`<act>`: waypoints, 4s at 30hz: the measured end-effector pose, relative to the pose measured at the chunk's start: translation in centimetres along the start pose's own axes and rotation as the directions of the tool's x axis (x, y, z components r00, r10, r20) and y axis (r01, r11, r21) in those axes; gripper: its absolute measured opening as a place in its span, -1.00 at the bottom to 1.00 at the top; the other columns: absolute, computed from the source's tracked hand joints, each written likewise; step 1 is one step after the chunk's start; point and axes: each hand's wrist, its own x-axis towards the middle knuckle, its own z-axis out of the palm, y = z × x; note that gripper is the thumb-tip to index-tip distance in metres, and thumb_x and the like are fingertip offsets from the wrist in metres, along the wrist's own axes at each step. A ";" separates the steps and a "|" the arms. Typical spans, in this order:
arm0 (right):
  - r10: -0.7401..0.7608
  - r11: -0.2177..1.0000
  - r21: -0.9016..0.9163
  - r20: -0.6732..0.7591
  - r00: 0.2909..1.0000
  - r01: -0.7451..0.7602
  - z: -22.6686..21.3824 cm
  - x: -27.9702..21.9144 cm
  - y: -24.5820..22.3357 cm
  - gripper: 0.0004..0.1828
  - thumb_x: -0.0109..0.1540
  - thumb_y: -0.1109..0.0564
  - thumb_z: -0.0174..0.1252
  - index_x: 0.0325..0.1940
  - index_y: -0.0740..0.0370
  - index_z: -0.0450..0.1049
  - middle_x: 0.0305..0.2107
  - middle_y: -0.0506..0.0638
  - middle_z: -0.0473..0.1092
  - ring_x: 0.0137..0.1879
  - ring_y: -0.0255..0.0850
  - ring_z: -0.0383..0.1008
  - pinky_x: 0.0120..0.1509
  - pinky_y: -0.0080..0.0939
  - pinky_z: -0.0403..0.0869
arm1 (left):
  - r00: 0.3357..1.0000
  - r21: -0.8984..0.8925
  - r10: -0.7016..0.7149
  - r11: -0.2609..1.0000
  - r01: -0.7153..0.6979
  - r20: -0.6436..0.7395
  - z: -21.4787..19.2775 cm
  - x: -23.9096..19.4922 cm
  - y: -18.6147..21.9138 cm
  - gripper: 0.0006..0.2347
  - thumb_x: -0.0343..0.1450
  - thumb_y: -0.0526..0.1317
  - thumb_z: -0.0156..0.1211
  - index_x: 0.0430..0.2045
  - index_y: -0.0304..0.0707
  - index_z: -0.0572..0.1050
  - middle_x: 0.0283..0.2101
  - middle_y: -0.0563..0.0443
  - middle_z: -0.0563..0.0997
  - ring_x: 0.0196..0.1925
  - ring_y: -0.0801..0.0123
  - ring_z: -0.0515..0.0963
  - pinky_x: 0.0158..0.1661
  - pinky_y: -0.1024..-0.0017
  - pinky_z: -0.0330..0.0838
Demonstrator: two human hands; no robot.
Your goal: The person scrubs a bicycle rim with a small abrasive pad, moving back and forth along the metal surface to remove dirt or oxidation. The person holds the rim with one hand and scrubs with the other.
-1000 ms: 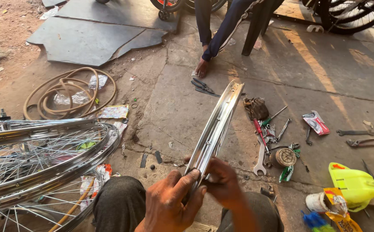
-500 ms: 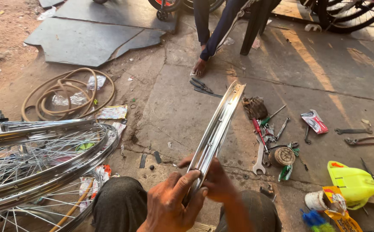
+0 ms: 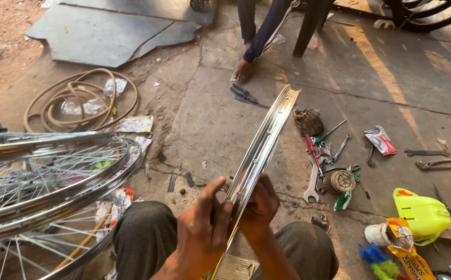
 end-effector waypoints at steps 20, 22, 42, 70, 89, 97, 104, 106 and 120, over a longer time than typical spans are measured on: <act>0.322 0.735 0.521 0.296 0.899 -0.434 -1.0 -3.3 3.2 -0.74 0.27 0.42 0.19 0.03 0.30 0.46 -0.11 -0.06 0.45 0.01 -0.39 0.52 0.12 -0.31 0.55 | 0.995 -0.084 0.031 0.996 -0.024 0.093 -0.8 1.4 0.1 -0.79 0.46 -0.26 0.16 -0.08 -0.39 0.51 -0.53 -0.09 0.63 -0.62 0.35 0.60 -0.56 0.35 0.46; 0.302 0.784 0.469 0.282 0.910 -0.406 -0.8 -3.2 3.0 -0.75 0.25 0.41 0.20 -0.01 0.29 0.47 -0.13 -0.06 0.44 0.00 -0.38 0.53 0.10 -0.32 0.56 | 0.994 -0.087 -0.003 0.996 0.012 0.105 -0.8 1.9 0.3 -0.80 0.48 -0.25 0.16 -0.09 -0.39 0.52 -0.54 -0.09 0.62 -0.60 0.35 0.59 -0.55 0.35 0.44; 0.408 0.092 0.727 0.595 0.692 -0.680 -1.5 -2.0 2.6 -0.70 0.37 0.25 -0.04 0.13 0.41 0.45 -0.13 0.18 0.50 0.01 -0.14 0.51 0.13 -0.11 0.49 | 0.998 -0.161 -0.060 0.985 0.063 0.023 -0.6 1.8 0.4 -0.76 0.42 -0.29 0.21 -0.07 -0.40 0.62 -0.33 -0.11 0.56 -0.44 0.34 0.49 -0.47 0.38 0.40; 0.161 0.322 0.430 0.853 0.496 -0.844 -5.6 -0.2 6.9 -0.60 0.22 0.31 0.33 0.13 0.42 0.46 -0.10 0.09 0.50 0.04 -0.22 0.52 0.06 -0.11 0.59 | 0.993 -0.267 0.010 0.964 0.021 0.115 0.2 1.5 1.6 -0.68 0.42 -0.32 0.15 0.07 -0.39 0.51 0.16 -0.25 0.54 0.23 -0.01 0.54 0.15 0.18 0.47; 0.315 0.511 0.577 0.564 0.764 -0.637 -3.6 -2.9 5.1 -0.69 0.23 0.31 0.28 0.04 0.34 0.41 -0.20 0.01 0.47 -0.10 -0.29 0.46 -0.04 -0.18 0.51 | 0.987 -0.252 0.145 0.960 -0.122 0.074 0.1 1.9 0.7 -0.71 0.42 -0.32 0.16 0.02 -0.44 0.55 0.13 -0.24 0.60 0.23 0.02 0.54 0.21 0.17 0.37; 0.316 0.205 0.720 0.593 0.741 -0.663 -3.2 -3.3 5.4 -0.71 0.39 0.36 0.10 0.21 0.43 0.43 -0.06 0.09 0.51 0.07 -0.22 0.49 0.17 -0.15 0.49 | 0.988 -0.282 0.081 0.959 -0.041 0.131 0.0 2.4 0.5 -0.69 0.40 -0.27 0.15 0.02 -0.38 0.58 0.09 -0.21 0.62 0.20 0.08 0.58 0.17 0.18 0.42; 0.317 0.638 0.506 0.515 0.796 -0.581 -3.3 -0.7 0.9 -0.52 0.20 0.36 0.20 0.22 0.33 0.37 -0.05 0.02 0.47 0.13 -0.20 0.47 0.21 -0.14 0.49 | 0.992 -0.275 0.021 0.961 0.013 0.122 -0.1 2.6 0.6 -0.71 0.43 -0.29 0.18 0.02 -0.37 0.58 0.09 -0.21 0.62 0.19 0.08 0.59 0.13 0.19 0.46; 0.223 0.848 0.354 0.439 0.871 -0.395 -3.3 0.5 -0.4 -0.55 0.18 0.33 0.25 0.16 0.30 0.39 -0.08 0.02 0.47 0.10 -0.19 0.51 0.18 -0.16 0.53 | 0.993 -0.277 0.021 0.961 0.013 0.117 0.1 2.6 0.8 -0.72 0.43 -0.30 0.17 0.01 -0.37 0.58 0.09 -0.21 0.62 0.18 0.08 0.60 0.12 0.20 0.47; 0.151 0.929 0.303 0.217 0.964 -0.214 -2.0 -0.1 0.9 -0.74 0.19 0.22 0.33 -0.06 0.27 0.51 -0.20 -0.02 0.50 -0.19 -0.32 0.54 -0.17 -0.30 0.51 | 0.979 -0.240 0.190 0.956 -0.168 0.070 -0.3 2.3 1.7 -0.69 0.33 -0.37 0.12 -0.06 -0.46 0.56 0.05 -0.25 0.62 0.16 0.00 0.61 0.18 0.16 0.45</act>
